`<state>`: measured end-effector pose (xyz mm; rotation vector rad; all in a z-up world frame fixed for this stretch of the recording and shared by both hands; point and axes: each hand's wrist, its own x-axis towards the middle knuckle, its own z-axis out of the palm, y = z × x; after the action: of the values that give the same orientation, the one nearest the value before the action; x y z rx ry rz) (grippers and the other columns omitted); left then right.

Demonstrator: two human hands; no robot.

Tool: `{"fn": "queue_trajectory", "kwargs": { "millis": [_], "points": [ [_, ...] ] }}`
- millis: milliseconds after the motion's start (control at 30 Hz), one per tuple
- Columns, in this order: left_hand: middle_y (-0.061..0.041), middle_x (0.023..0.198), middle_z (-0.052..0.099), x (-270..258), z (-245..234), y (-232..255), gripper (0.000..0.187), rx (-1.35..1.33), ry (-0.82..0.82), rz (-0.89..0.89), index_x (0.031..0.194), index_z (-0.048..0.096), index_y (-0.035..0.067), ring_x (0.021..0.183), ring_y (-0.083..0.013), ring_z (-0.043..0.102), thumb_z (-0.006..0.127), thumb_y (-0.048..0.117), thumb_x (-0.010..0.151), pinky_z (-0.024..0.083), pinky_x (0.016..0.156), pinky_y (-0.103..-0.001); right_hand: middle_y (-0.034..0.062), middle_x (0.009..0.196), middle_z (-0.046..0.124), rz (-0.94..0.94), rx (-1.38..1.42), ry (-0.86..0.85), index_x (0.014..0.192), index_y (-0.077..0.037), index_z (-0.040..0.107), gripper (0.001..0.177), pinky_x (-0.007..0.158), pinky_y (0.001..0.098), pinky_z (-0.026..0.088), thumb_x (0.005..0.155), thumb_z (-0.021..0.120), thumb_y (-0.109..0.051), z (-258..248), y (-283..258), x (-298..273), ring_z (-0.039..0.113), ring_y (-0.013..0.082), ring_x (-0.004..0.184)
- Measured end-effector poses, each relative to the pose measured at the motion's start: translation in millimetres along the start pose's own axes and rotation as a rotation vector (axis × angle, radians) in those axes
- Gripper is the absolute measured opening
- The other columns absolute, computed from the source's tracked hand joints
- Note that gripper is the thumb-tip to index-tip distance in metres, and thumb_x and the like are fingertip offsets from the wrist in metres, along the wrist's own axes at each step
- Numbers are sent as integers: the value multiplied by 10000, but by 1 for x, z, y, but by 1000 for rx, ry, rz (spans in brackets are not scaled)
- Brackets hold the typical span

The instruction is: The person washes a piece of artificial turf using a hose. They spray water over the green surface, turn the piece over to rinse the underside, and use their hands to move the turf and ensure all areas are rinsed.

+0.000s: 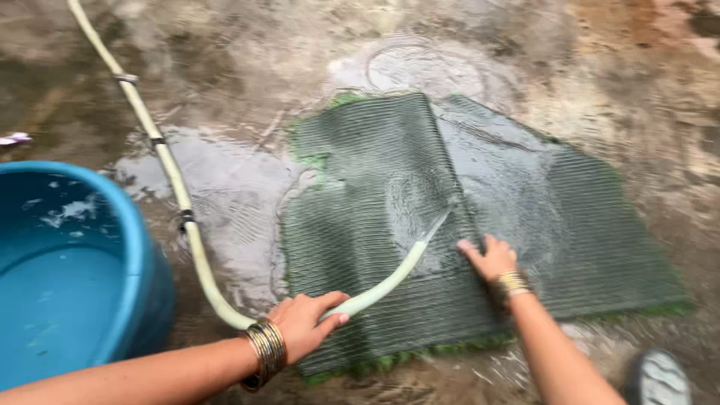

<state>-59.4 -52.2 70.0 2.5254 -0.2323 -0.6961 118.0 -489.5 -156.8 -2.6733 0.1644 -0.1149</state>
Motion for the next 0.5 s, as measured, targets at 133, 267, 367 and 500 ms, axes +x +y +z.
{"fn": "queue_trajectory", "kwargs": {
  "millis": [133,267,367,500],
  "points": [
    [-91,716,700,-25,-10,-22,366,-24,124,-14,1265,628,310,744,-327,710,538,481,954,533,698,-484,257,1231,666,326,-10,-147,1302,-18,589,788,975,516,521,723,848,-487,-36,-107,-11,643,428,1149],
    [-108,666,701,-44,-35,-22,384,-85,230,-137,1291,628,356,705,-333,724,550,461,930,548,686,-476,224,1213,705,65,8,-34,1277,-57,650,575,971,509,537,819,802,-369,-52,-203,-30,662,419,1139],
    [-134,636,687,-53,-62,-9,374,-128,215,-236,1316,588,338,633,-354,727,522,479,976,544,654,-497,250,1140,698,-162,177,182,1230,-11,643,611,882,518,539,741,840,-320,-32,-292,-44,667,441,1048],
    [-184,678,698,-58,-79,-6,401,-142,441,-80,1290,634,270,729,-393,721,539,433,936,540,661,-516,268,1013,690,-95,300,-22,1230,-70,599,514,824,536,546,833,787,-336,-3,-401,-61,674,464,960]
  ]
}}
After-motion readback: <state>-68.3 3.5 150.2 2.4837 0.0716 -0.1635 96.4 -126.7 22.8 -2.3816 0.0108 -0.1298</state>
